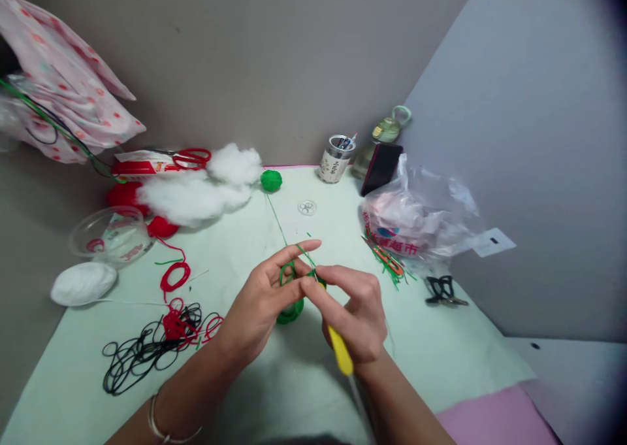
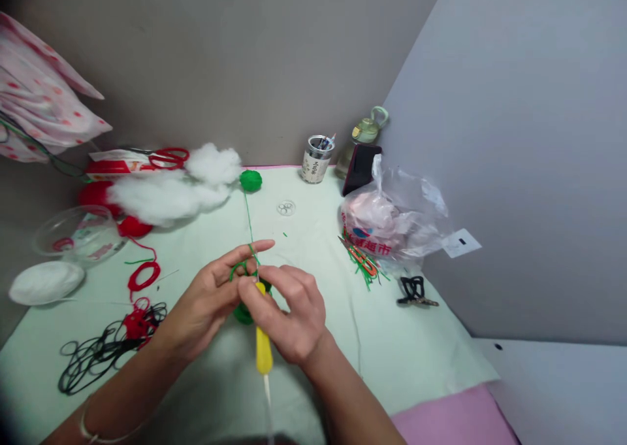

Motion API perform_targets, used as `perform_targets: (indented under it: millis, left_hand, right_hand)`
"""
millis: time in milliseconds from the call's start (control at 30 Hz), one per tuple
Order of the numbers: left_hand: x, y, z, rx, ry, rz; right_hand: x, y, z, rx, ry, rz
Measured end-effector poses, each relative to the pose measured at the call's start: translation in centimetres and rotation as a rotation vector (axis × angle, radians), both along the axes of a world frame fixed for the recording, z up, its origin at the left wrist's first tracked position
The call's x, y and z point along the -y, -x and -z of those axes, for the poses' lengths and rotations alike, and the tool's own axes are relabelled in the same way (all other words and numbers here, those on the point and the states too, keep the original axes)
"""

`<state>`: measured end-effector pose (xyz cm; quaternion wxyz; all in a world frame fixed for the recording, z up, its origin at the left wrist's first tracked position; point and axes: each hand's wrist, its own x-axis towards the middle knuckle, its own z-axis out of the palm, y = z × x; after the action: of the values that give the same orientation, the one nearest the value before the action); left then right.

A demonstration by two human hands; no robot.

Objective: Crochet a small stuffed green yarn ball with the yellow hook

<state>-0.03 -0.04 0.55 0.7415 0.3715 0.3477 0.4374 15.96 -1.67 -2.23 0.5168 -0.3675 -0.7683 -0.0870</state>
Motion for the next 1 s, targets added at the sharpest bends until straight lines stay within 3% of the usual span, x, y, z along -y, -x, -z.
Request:
perform_targets:
  millis: [100,367,600,833,1000]
  left_hand:
    - [-0.3,0.4,0.0,0.061,0.087,0.051]
    - [-0.5,1.2,-0.1,-0.047,-0.033,0.008]
    - [-0.3,0.3,0.5,-0.117,-0.06,0.01]
    - [0.0,0.1,0.1,-0.008,-0.018,-0.002]
    - [-0.3,0.6,0.2,0.148,0.065,0.062]
  right_hand:
    - [0.0,-0.1,-0.6,-0.268,0.163,-0.171]
    - [-0.9,-0.1,-1.7,-0.892,0.53,-0.414]
    - [-1.2,0.0,-1.0,-0.935,0.657,-0.472]
    - [-1.3,-0.1,-1.2,-1.059,0.756,-0.508]
    - [-1.8,-0.4,-1.8,-1.206,0.833,-0.574]
